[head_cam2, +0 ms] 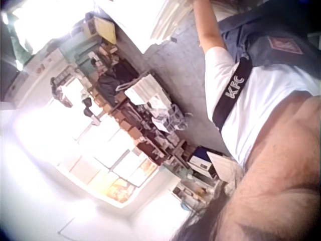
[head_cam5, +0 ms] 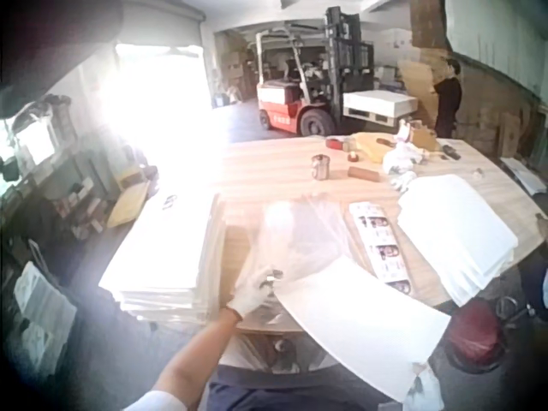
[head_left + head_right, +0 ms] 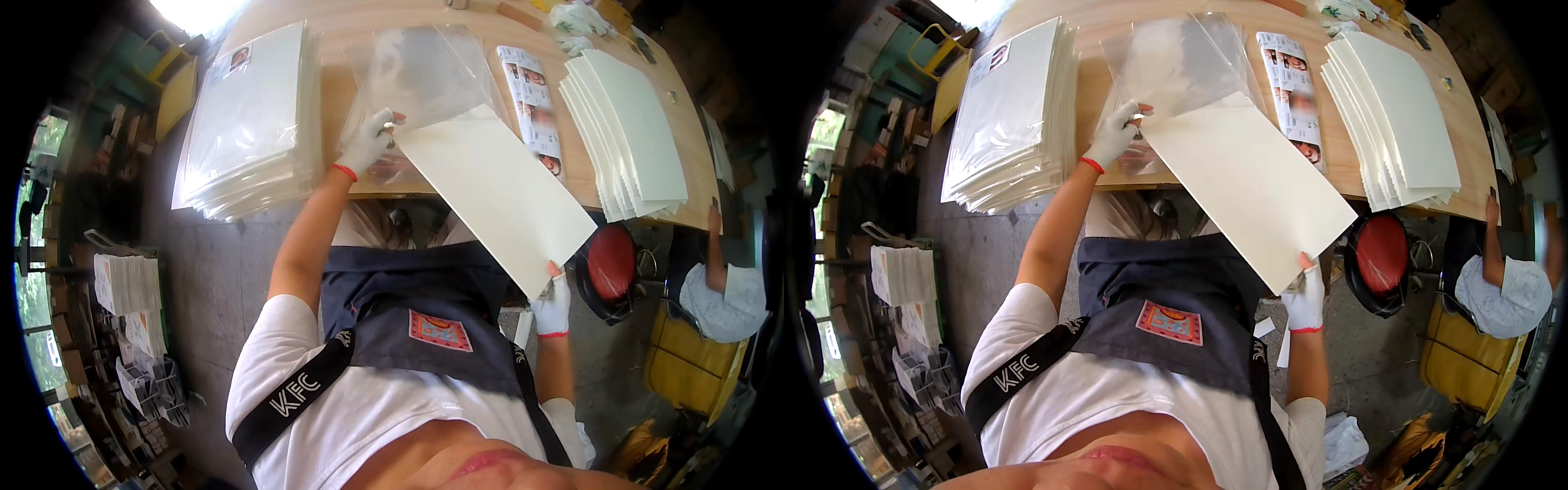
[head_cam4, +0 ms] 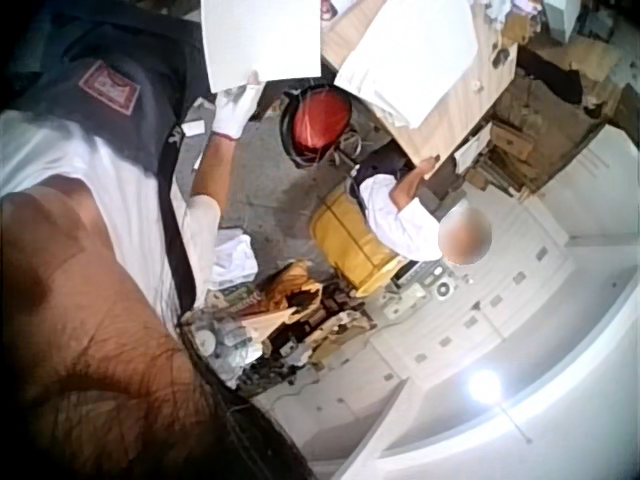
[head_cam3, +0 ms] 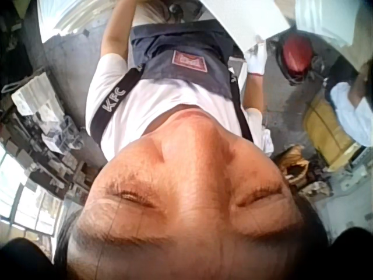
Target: The person repeatedly picks up white rectangular boards and inserts them into clear plastic sleeves. They handle the items one at a time, placing the finished packages onto a growing stack on the table.
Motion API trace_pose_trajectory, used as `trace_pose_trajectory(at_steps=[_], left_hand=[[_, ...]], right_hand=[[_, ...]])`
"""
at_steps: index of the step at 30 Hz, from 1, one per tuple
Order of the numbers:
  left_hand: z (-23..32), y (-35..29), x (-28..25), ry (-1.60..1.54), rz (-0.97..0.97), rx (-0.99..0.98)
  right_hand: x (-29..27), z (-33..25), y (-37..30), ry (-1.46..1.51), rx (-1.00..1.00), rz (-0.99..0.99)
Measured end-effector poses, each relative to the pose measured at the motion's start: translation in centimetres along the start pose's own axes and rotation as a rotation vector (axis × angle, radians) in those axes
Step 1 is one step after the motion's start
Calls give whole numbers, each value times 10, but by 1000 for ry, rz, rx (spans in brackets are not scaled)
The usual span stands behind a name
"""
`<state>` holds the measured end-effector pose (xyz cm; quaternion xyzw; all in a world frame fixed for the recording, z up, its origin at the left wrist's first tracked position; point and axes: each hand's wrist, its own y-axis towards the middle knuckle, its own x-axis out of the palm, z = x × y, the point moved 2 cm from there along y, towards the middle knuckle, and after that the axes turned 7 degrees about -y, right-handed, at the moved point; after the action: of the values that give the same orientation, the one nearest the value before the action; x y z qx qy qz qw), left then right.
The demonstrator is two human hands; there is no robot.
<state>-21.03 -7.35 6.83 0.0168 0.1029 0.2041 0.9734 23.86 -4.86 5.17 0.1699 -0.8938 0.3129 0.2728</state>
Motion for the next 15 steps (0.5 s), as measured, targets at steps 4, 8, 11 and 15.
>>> trace_pose_trajectory(at_steps=[4,8,11,15], left_hand=[[5,-3,-6,197,28,170],[-6,-23,11,357,266,452],[-15,-36,55,-302,589,83],[-47,-15,110,-1112,727,-319]], right_hand=[[38,17,-7,-57,-62,-9],[61,34,-15,19,-61,-59],[82,32,-27,-43,-91,-65],[94,31,-39,-101,-62,1]])
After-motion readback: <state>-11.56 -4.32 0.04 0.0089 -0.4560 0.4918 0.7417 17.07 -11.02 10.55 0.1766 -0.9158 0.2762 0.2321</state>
